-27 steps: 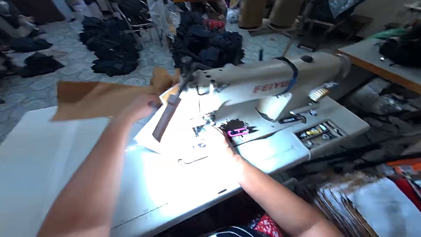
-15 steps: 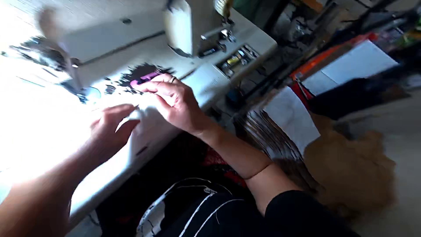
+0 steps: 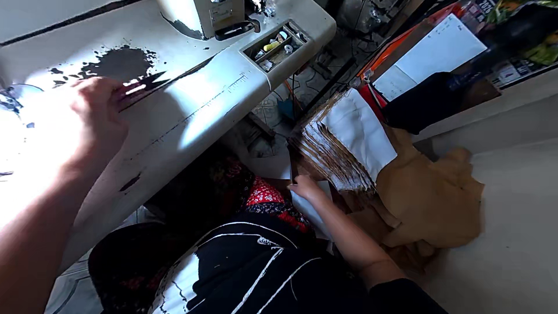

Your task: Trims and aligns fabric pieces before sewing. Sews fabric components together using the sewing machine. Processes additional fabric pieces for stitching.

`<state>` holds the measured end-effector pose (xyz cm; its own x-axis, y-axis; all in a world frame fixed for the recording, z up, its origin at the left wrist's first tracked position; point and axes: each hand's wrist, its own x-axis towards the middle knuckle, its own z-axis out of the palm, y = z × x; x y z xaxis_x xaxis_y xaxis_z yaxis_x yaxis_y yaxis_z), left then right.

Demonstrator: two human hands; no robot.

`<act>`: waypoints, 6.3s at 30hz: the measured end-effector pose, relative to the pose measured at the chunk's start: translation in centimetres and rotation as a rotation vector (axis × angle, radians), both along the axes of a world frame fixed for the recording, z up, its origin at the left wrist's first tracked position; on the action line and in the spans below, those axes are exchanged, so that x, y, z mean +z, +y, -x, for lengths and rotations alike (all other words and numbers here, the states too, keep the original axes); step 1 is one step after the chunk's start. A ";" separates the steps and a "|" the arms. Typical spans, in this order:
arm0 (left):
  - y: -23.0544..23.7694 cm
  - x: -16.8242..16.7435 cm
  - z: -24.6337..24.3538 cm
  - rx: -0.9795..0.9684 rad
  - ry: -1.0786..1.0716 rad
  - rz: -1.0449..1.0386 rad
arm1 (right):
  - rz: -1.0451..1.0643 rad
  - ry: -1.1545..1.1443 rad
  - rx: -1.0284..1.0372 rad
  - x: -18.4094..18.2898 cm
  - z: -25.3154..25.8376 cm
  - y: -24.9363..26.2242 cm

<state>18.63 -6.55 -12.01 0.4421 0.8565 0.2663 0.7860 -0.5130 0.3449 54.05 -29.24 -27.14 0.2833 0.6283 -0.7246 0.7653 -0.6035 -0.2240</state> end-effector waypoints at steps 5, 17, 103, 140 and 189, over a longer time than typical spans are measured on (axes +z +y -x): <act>-5.0 0.3 5.3 -0.027 -0.371 0.117 | -0.144 0.138 -0.056 -0.2 2.3 2.0; -15.1 4.4 -0.3 0.068 -0.519 0.359 | -1.364 0.225 -0.043 22.2 3.7 14.8; -20.0 10.1 12.8 -0.488 -0.538 -0.058 | -0.895 1.152 1.332 27.5 22.2 14.2; -29.3 -15.0 28.1 1.155 0.180 0.978 | -1.140 -0.016 0.671 14.7 18.6 20.0; -1.4 3.9 18.7 0.118 -0.014 0.116 | -0.099 1.406 0.215 9.8 30.6 3.7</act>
